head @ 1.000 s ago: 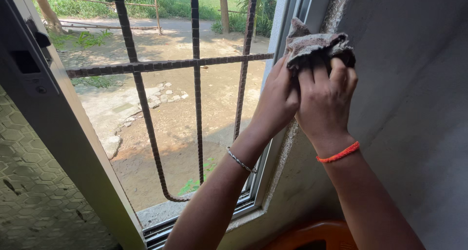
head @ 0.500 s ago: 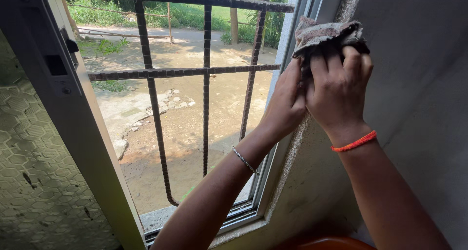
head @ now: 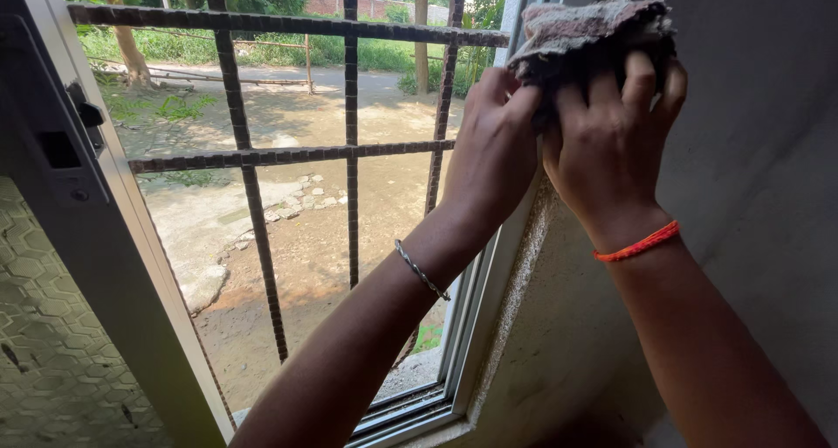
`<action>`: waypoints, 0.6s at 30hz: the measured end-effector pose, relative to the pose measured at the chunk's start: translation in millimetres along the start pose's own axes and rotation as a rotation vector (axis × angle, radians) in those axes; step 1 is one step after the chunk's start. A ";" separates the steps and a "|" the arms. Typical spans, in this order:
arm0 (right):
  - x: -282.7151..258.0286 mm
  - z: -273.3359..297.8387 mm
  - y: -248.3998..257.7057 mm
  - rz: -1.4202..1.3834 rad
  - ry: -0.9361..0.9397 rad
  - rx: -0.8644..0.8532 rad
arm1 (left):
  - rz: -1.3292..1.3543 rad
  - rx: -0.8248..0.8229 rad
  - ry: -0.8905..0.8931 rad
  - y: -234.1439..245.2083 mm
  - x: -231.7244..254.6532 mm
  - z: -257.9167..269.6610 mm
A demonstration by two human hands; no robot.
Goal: The person wipes the textured glass and metal frame of a window using a cloth. The person cleans the vertical and horizontal frame sections and the glass surface, moving the cloth back and forth across the window area.
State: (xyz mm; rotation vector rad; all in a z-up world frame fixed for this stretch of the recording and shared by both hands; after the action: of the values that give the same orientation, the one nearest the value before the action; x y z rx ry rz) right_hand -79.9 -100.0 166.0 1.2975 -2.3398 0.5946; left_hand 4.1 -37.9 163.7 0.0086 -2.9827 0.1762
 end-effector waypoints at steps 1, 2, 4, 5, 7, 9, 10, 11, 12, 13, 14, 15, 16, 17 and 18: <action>7.5 -3.8 -5.4 0.000 -0.001 0.001 | -0.011 0.030 -0.046 2.3 3.5 -12.8; 14.5 -7.9 -10.4 0.000 -0.002 0.003 | -0.023 0.060 -0.092 4.1 7.4 -24.7; 24.0 -13.8 -15.6 -0.026 -0.001 0.016 | -0.024 0.089 -0.109 0.7 9.7 -45.5; 27.0 -15.5 -16.5 -0.028 0.002 0.022 | -0.023 0.104 -0.118 -1.0 11.7 -51.2; 25.7 -13.4 -15.6 -0.005 0.011 0.024 | 0.092 0.082 -0.023 -5.2 5.6 -48.0; 19.9 -7.4 -13.4 0.002 0.010 0.012 | 0.177 0.018 0.098 -15.4 -2.8 -35.8; 16.1 -2.5 -11.6 0.008 0.007 -0.001 | 0.205 -0.035 0.170 -22.9 -7.1 -26.7; 12.3 1.1 -10.6 0.011 0.007 -0.010 | 0.231 -0.085 0.241 -29.2 -14.1 -22.1; 9.7 5.1 -9.7 0.021 0.007 -0.023 | 0.280 -0.115 0.291 -33.5 -20.1 -21.9; 10.7 6.2 -11.6 0.027 0.009 -0.035 | 0.328 -0.146 0.344 -37.9 -26.0 -20.5; 11.8 7.5 -13.6 0.032 0.010 -0.048 | 0.376 -0.177 0.396 -41.7 -31.7 -19.0; 13.5 8.4 -14.8 0.036 0.015 -0.055 | 0.395 -0.169 0.377 -42.1 -31.6 -21.7; 16.8 5.3 -19.0 0.044 0.023 -0.052 | 0.415 -0.163 0.358 -44.0 -30.1 -25.4; 16.5 5.8 -21.1 0.051 0.022 -0.057 | 0.438 -0.157 0.338 -44.7 -28.5 -28.1; 19.5 3.2 -22.8 0.066 0.025 -0.045 | 0.473 -0.161 0.345 -44.5 -29.7 -29.2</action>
State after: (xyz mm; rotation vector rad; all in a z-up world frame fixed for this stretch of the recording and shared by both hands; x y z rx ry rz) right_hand -70.3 -126.2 177.5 1.1905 -2.3696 0.5718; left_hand 38.6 -78.7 193.0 -0.6750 -2.5935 -0.0122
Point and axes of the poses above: each hand's wrist, its own z-axis away from the middle knuckle, its own y-axis out of the back of the hand, x = y × z, the point moved 10 cm from there along -z, towards the middle knuckle, and after that the axes turned 11 degrees about x, right-handed, at the moved point
